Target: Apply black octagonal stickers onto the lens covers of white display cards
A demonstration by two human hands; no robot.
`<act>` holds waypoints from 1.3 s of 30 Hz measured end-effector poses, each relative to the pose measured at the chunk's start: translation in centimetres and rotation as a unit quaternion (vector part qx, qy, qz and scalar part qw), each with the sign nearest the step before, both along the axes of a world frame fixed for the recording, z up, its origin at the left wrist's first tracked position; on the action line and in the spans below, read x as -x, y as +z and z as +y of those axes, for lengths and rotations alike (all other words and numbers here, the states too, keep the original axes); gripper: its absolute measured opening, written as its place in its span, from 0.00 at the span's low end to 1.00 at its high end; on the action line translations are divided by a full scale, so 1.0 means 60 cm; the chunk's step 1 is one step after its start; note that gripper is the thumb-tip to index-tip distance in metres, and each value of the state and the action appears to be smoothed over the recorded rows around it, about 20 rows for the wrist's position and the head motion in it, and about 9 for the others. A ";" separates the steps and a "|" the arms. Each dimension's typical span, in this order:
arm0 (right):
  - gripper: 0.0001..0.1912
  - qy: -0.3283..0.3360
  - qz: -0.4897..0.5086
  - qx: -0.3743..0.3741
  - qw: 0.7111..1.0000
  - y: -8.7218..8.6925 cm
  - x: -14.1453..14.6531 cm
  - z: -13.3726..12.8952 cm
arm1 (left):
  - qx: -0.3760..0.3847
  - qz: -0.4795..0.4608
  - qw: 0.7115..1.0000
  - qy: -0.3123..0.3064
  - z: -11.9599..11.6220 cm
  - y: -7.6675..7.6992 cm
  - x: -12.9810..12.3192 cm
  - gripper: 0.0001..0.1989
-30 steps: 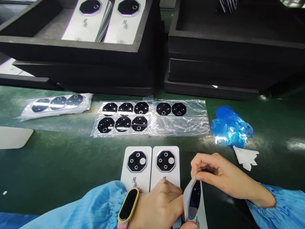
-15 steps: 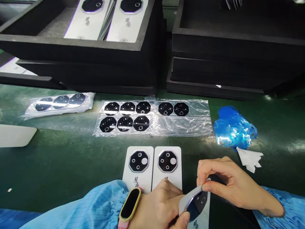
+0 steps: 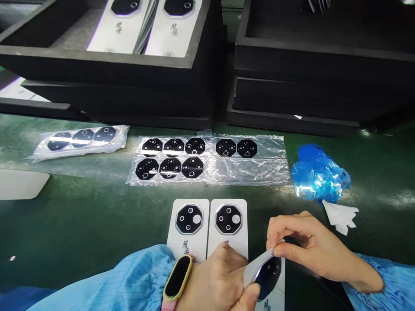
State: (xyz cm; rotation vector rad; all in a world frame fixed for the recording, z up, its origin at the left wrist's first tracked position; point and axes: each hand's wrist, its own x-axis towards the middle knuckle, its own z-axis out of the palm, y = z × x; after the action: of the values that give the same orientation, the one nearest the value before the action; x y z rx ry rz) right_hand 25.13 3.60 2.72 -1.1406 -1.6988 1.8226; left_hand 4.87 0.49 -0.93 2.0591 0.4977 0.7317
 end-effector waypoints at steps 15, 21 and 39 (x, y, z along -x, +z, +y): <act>0.06 -0.017 0.044 0.102 0.994 -0.010 0.014 0.001 | -0.059 -0.063 0.996 0.033 -0.010 -0.015 -0.004 0.17; 0.08 -0.024 0.046 0.076 0.996 -0.009 0.008 -0.001 | 0.105 -0.030 0.993 -0.035 0.003 -0.002 0.003 0.20; 0.21 -0.069 0.172 -0.015 0.983 0.003 -0.011 -0.012 | 0.183 -0.011 0.980 0.076 0.007 0.035 -0.002 0.16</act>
State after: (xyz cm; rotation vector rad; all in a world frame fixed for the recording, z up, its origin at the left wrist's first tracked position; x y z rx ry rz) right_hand 25.81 2.87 2.91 -0.8473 -1.4092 1.7807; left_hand 5.01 0.94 1.16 1.6813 0.7262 0.6942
